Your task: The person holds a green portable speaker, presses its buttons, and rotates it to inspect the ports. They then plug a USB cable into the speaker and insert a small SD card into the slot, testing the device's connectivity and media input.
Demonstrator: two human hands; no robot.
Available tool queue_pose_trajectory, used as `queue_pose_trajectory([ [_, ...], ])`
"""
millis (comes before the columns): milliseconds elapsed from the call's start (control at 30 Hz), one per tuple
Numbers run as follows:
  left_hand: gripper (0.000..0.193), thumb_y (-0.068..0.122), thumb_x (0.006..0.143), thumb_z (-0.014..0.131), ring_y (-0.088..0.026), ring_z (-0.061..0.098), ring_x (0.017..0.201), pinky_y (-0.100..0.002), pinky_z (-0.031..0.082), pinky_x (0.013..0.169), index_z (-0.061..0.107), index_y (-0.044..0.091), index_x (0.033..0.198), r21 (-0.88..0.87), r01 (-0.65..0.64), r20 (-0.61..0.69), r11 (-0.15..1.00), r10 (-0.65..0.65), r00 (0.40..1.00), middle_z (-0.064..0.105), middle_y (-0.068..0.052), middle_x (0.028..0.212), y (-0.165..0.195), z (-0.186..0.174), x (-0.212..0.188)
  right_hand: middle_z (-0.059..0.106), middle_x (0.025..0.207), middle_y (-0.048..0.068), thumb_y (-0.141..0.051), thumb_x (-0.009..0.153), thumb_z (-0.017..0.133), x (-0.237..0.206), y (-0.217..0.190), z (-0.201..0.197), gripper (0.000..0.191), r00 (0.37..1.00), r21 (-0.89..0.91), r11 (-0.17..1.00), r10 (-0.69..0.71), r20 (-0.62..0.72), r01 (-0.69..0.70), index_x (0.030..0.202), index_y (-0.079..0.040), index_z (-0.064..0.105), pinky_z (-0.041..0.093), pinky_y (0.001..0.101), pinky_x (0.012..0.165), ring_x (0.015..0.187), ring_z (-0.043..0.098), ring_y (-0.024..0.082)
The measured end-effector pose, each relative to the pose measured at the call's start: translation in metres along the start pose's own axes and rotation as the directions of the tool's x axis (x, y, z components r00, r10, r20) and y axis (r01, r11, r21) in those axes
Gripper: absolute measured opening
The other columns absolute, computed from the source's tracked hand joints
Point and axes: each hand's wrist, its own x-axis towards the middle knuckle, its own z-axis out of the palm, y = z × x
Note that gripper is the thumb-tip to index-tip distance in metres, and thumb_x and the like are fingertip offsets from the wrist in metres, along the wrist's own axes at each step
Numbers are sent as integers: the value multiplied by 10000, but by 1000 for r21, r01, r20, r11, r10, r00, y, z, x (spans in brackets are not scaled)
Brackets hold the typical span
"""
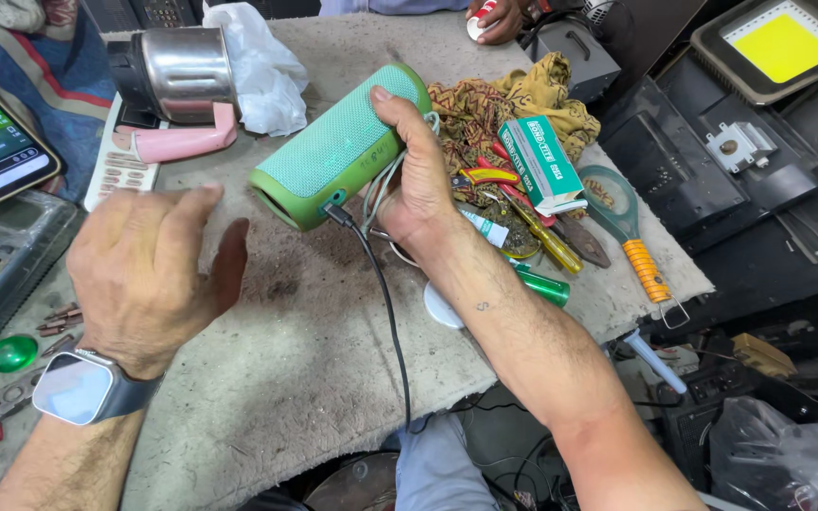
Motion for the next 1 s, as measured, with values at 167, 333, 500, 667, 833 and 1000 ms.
queue_pose_trajectory([
  [167, 135, 77, 911, 791, -241, 624, 717, -366, 471, 579, 667, 108, 956, -23, 2, 20, 1000, -1, 1000, 578, -45, 807, -9, 10, -12, 679, 1050, 53, -287, 835, 801, 5, 10, -3, 395, 998, -46, 999, 18, -62, -21, 1128, -87, 628, 608, 469, 891, 968, 695, 210],
  [333, 144, 73, 863, 804, -255, 620, 706, -398, 467, 577, 671, 106, 903, -39, 26, 24, 999, -25, 999, 572, -50, 739, -9, 7, -8, 684, 1044, 55, -303, 815, 807, 8, 16, -5, 417, 996, -77, 996, 30, -83, -37, 1126, -85, 635, 610, 477, 874, 961, 696, 213],
  [500, 171, 36, 878, 833, -265, 638, 756, -359, 494, 591, 667, 45, 921, -105, -106, -155, 989, 89, 984, 625, -88, 817, -8, -6, 5, 686, 1049, 64, -288, 824, 811, 9, 18, -5, 419, 997, -53, 998, 17, -72, -21, 1134, -72, 630, 609, 466, 893, 971, 697, 215],
  [667, 247, 64, 852, 856, -268, 601, 852, -374, 481, 656, 667, 28, 1007, 24, -231, -409, 973, 220, 886, 609, -123, 954, -3, -38, -15, 695, 1025, 80, -296, 813, 807, 12, 19, -1, 419, 996, -52, 998, 32, -86, -36, 1113, -61, 631, 613, 479, 867, 955, 698, 239],
  [833, 358, 111, 812, 880, -264, 545, 945, -398, 448, 711, 670, 43, 1094, 192, -214, -427, 958, 278, 861, 567, -141, 1085, -18, -33, -46, 686, 1024, 96, -298, 808, 817, 15, 17, 7, 430, 997, -44, 999, 18, -76, -21, 1118, -66, 628, 605, 513, 851, 948, 696, 260],
  [1000, 396, 150, 805, 879, -247, 497, 966, -382, 379, 711, 704, 29, 1139, 63, -97, -422, 993, 115, 899, 574, -147, 1166, -21, -23, -52, 693, 1036, 103, -286, 789, 814, 14, 17, 13, 435, 996, -18, 999, 37, -83, -38, 1118, -68, 630, 615, 524, 886, 962, 707, 274],
])
